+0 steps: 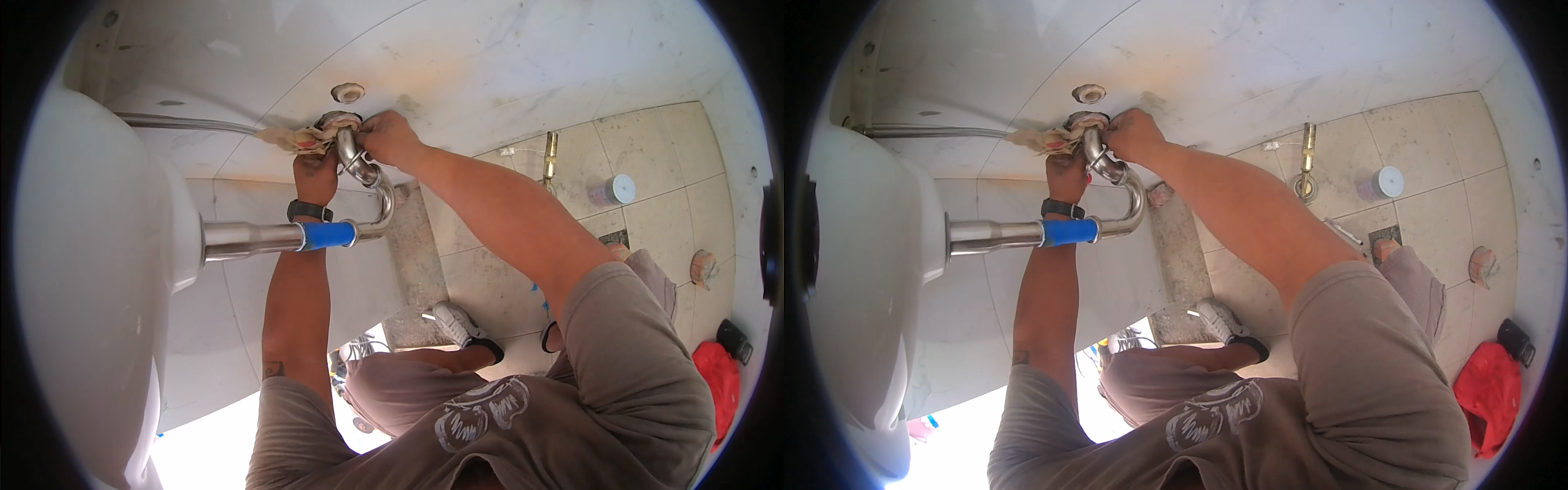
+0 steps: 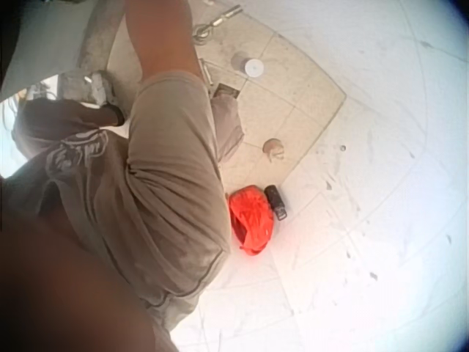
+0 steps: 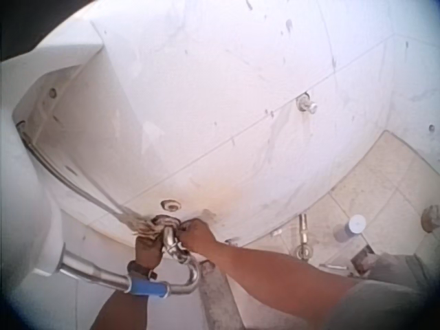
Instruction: The person installs a sink drain assembly by connecting a P-trap to the sink tailpiece and tightening the fittings. They then retrieve a cloth and wrap it around the pipe joints, continuing to tighten the connections by hand.
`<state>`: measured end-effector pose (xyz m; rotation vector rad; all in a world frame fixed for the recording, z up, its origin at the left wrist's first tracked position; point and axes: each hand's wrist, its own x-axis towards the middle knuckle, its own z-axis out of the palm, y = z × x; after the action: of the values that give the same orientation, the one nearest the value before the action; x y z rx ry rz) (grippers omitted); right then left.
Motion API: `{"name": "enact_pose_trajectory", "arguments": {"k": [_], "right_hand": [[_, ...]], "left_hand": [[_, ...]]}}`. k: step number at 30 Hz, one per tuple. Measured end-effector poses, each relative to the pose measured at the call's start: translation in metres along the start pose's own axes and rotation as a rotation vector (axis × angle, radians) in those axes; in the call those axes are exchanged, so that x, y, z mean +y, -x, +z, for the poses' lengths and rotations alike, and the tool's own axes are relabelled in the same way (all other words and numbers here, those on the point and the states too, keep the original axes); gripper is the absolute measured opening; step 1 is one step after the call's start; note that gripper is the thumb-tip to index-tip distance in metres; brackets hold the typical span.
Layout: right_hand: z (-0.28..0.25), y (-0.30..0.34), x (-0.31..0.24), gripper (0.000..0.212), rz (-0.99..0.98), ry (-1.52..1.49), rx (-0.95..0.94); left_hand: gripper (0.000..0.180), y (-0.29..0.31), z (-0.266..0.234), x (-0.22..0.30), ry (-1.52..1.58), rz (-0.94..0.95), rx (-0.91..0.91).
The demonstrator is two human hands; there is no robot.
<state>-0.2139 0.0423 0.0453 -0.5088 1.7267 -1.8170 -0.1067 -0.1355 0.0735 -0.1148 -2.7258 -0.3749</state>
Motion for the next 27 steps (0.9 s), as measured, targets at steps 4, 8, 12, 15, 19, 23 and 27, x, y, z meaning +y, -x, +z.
{"name": "enact_pose_trajectory", "arguments": {"k": [4, 8, 12, 15, 19, 23, 27], "right_hand": [[-0.006, -0.006, 0.004, 0.026, -0.072, 0.065, -0.058], [-0.003, -0.006, 0.012, 0.026, -0.083, 0.107, -0.038], [0.0, -0.007, 0.015, 0.025, -0.076, 0.063, -0.045], [0.002, -0.01, 0.016, 0.024, -0.029, -0.054, -0.083], [0.006, -0.014, 0.017, 0.023, -0.039, -0.113, -0.064], [0.009, -0.014, 0.014, 0.023, 0.044, -0.085, -0.038], [0.0, -0.009, 0.007, 0.022, -0.016, -0.02, -0.085]], "left_hand": [[0.012, -0.003, -0.012, -0.002, 0.095, -0.301, -0.209], [0.014, 0.001, -0.004, 0.001, 0.499, -0.482, -0.03], [0.016, 0.005, 0.014, 0.005, 0.483, -0.404, 0.114], [0.015, 0.004, 0.022, 0.002, 0.485, -0.284, 0.206], [0.016, 0.003, 0.014, -0.008, 0.356, -0.409, 0.065], [0.017, 0.003, 0.013, -0.011, 0.128, -0.172, 0.028], [0.022, 0.003, 0.012, -0.008, 0.009, -0.077, -0.012]]}}
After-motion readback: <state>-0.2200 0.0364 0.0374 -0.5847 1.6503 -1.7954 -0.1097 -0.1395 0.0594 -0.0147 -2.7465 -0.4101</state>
